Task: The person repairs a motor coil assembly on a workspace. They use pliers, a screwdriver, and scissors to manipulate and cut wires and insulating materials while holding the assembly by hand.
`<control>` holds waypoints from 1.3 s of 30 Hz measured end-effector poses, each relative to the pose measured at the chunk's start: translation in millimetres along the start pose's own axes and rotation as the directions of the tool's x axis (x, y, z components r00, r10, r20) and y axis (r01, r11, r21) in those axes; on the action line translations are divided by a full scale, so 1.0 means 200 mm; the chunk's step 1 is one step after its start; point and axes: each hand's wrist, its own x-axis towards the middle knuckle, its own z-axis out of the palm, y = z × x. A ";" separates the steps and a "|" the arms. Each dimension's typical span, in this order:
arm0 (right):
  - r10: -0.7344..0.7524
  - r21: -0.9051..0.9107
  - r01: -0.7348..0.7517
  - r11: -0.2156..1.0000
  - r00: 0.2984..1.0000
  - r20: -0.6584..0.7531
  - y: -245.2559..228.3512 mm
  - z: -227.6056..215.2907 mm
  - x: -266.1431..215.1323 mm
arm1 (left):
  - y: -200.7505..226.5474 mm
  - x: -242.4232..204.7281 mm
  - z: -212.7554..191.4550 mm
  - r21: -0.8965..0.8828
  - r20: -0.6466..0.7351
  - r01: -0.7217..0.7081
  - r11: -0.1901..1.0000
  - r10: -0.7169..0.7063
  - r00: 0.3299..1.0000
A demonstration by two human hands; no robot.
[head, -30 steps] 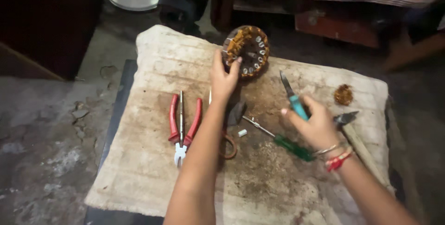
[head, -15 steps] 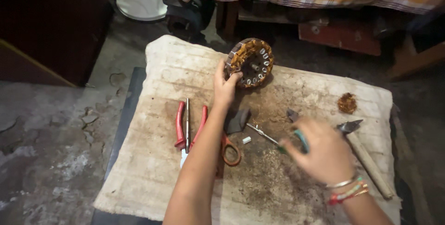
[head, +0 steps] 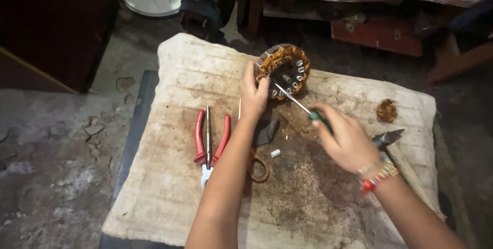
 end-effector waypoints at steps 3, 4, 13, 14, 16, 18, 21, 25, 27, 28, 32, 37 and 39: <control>-0.177 0.005 0.180 0.984 0.971 -0.161 -0.07 0.03 0.06 | 0.04 0.00 0.01 0.013 -0.006 -0.014 1.000 0.014 1.000; -0.270 -0.009 0.275 0.961 0.933 -0.238 -0.09 0.05 0.07 | 0.04 0.00 0.00 0.027 -0.020 -0.026 0.999 0.027 0.999; -0.195 -0.023 0.197 0.980 0.935 -0.296 -0.10 0.06 0.07 | -0.01 0.00 0.01 -0.030 0.006 0.034 0.999 -0.034 0.999; -0.231 -0.017 0.237 0.971 0.923 -0.307 -0.10 0.06 0.08 | -0.01 0.01 0.01 -0.015 -0.003 0.015 1.000 -0.015 1.000; -0.298 -0.004 0.314 0.950 0.899 -0.322 -0.09 0.07 0.08 | -0.01 0.01 0.01 0.016 -0.019 -0.017 1.000 0.017 1.000; -0.242 -0.002 0.254 0.967 0.917 -0.318 -0.09 0.08 0.04 | 0.00 0.00 0.01 -0.016 0.001 -0.015 1.000 0.015 1.000; -0.105 0.039 0.120 0.992 0.955 -0.276 -0.10 0.10 0.03 | 0.00 0.02 0.00 -0.007 -0.017 -0.059 0.998 0.059 0.998; -0.163 0.002 0.173 0.985 0.932 -0.325 -0.07 0.15 0.07 | 0.01 0.01 0.01 -0.041 0.023 0.052 0.998 -0.051 0.998; -0.297 -0.006 0.323 0.946 0.864 -0.407 -0.04 0.19 0.09 | 0.02 0.01 0.01 -0.042 0.013 -0.013 0.999 0.014 1.000; -0.362 -0.012 0.399 0.917 0.819 -0.445 -0.03 0.21 0.10 | 0.02 0.01 0.00 -0.039 0.006 -0.047 0.998 0.047 0.999; 0.266 0.866 -0.132 0.482 0.964 -0.002 -0.01 0.37 0.16 | 0.03 0.03 -0.01 -0.002 0.011 -0.024 1.000 0.024 1.000; 0.280 0.895 -0.222 0.388 0.953 0.115 0.07 0.48 0.27 | 0.02 0.02 0.01 0.064 0.030 0.074 0.995 -0.076 0.997; 0.051 0.424 0.096 0.901 0.946 -0.322 0.14 0.42 0.30 | 0.01 0.03 0.02 0.048 0.017 -0.009 0.999 0.009 1.000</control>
